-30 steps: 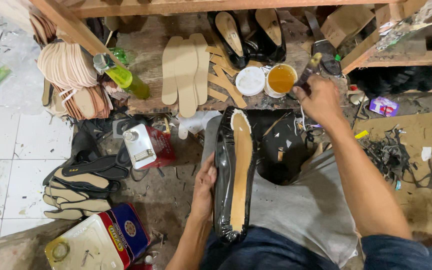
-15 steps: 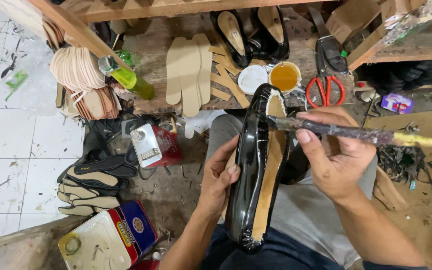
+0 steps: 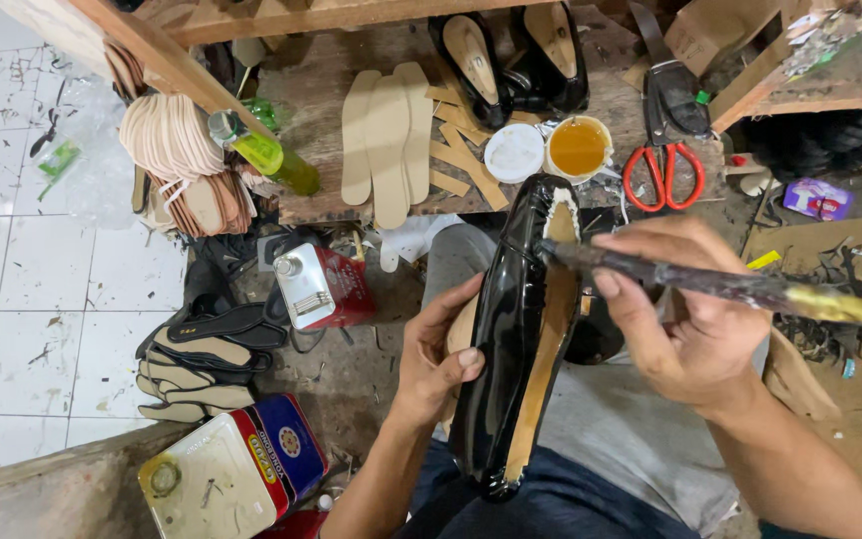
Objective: The person applies glue to the sole of a black high-heeled shoe using a brush. They repeatedly dip the brush into a container and spread the adhesive along the shoe's edge, then place the shoe on a shelf and repeat the process on another shoe.
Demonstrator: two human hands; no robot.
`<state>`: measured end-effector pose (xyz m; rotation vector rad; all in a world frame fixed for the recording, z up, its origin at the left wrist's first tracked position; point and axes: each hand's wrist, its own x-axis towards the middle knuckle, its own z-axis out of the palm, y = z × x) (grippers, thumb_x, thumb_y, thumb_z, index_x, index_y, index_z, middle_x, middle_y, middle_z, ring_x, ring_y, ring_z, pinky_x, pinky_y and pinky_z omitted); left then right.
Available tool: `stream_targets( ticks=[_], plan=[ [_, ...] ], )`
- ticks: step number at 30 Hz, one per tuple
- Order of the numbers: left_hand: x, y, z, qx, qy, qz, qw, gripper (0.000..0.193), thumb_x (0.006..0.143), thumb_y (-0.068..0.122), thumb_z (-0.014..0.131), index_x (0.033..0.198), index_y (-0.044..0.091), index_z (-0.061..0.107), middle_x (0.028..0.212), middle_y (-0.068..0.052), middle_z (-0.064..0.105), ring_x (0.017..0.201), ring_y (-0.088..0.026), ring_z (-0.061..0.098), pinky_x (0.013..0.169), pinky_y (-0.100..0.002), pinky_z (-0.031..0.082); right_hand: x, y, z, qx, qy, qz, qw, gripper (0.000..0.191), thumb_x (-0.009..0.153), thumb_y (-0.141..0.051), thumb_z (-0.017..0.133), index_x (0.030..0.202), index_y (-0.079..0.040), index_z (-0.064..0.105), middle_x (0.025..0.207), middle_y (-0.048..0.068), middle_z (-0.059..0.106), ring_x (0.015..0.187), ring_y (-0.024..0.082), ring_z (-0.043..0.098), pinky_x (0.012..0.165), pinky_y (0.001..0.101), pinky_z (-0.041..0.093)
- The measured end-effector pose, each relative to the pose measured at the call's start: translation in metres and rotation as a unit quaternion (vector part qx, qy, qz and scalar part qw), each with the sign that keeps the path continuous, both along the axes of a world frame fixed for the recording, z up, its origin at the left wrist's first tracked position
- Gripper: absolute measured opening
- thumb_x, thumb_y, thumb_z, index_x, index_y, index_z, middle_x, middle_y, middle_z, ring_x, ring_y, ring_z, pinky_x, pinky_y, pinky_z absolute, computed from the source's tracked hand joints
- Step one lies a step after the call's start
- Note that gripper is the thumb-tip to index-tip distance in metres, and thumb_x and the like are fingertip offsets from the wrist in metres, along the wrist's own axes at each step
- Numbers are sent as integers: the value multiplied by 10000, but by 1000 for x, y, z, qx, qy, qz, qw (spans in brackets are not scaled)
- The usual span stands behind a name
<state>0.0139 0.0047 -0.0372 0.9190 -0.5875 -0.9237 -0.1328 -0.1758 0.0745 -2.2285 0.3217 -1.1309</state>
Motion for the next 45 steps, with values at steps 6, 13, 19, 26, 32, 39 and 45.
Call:
stream_targets(
  ticks=[6,13,19,26,32,39,45],
  plan=[
    [-3,1,2,-8,32,4,999,828,827,260,823,1505,-71,481,1441,-174,608,1344,-251,590,1208,-387,415,2,-1,6,4,-1,46,999,236,954,50,735,1178,47,659,1080,155,670,858,166,675,716,235,545],
    [2,4,-7,13,77,28,997,862,826,370,801,1500,-59,475,1403,-168,623,1299,-248,608,1163,-382,446,7,-47,-12,6,42,111,993,161,941,-37,657,1093,17,652,1031,137,671,938,235,664,837,365,531],
    [-3,24,-20,18,117,46,992,866,831,396,793,1490,-68,478,1370,-162,626,1259,-241,622,1125,-377,470,59,-146,-134,26,153,-94,983,195,966,-118,788,1047,41,710,905,189,648,781,308,634,708,397,489],
    [-5,38,-39,56,117,68,989,867,815,396,791,1475,-70,476,1362,-159,631,1244,-232,627,1110,-364,480,71,-177,-209,-89,231,-124,961,245,929,-194,802,896,17,683,978,196,643,961,396,615,833,519,431],
    [-2,39,-46,45,121,62,990,874,819,385,798,1488,-67,465,1385,-158,617,1260,-233,614,1113,-362,474,64,-176,-195,-87,237,-120,960,212,957,-191,753,988,3,674,1052,183,654,1041,400,602,907,541,399],
    [-5,22,-42,49,115,58,990,878,820,377,808,1496,-67,466,1382,-183,618,1264,-249,617,1124,-378,474,52,-159,-159,-35,276,-134,951,281,974,-156,791,935,61,618,954,221,646,879,379,642,802,476,510],
    [-8,8,-26,44,88,37,994,880,812,368,814,1500,-65,477,1409,-180,610,1302,-251,607,1156,-380,450,10,-63,-90,316,-61,-12,947,151,1088,-63,709,1212,16,675,1104,37,701,963,84,654,902,235,535]
  ],
)
